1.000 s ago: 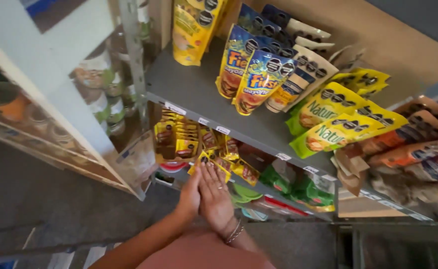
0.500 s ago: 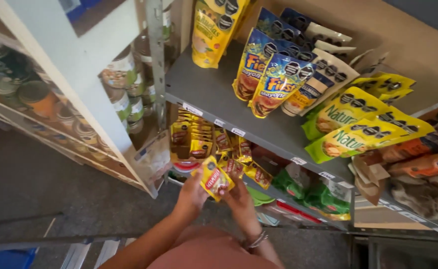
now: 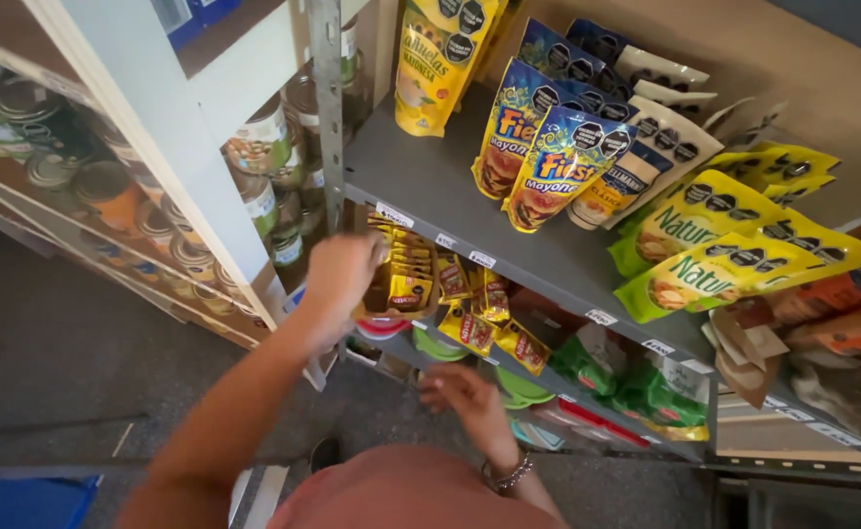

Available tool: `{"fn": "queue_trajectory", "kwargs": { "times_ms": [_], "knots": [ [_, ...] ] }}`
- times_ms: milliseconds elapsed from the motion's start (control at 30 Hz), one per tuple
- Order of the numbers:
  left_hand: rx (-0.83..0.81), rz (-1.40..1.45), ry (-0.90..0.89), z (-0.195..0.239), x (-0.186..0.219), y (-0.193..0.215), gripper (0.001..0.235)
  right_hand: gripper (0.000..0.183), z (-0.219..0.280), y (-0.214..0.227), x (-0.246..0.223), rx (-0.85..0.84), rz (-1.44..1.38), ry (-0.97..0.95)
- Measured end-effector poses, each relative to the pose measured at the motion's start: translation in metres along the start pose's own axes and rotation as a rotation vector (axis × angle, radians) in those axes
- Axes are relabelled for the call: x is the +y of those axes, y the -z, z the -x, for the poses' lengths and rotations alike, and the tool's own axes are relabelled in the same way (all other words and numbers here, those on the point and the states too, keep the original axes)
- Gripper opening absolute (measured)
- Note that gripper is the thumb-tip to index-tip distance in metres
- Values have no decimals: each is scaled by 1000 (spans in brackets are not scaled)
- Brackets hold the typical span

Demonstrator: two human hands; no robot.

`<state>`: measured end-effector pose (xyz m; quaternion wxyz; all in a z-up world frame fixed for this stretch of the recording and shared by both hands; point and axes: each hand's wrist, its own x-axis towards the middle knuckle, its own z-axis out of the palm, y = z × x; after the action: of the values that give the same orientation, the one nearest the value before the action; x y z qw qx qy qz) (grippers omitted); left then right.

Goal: Organizing seasoning packets by transferring them from a store shelf into a cardboard box.

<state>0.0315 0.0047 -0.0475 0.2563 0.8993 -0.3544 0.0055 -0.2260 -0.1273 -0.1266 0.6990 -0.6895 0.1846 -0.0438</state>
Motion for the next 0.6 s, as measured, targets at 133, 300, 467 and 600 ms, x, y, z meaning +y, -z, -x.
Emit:
{"fn": "queue_trajectory", "kwargs": {
  "times_ms": [133, 300, 467, 600],
  "knots": [
    [-187, -175, 42, -41, -20, -49, 18, 29, 10, 1, -3, 0, 62, -37],
    [-348, -49, 205, -57, -15, -68, 20, 30, 18, 14, 3, 24, 1, -55],
    [-355, -102, 200, -75, -26, -97, 33, 32, 24, 24, 5, 135, 25, -109],
    [-327, -307, 23, -101, -60, -153, 25, 30, 27, 33, 14, 167, 50, -121]
  ]
}}
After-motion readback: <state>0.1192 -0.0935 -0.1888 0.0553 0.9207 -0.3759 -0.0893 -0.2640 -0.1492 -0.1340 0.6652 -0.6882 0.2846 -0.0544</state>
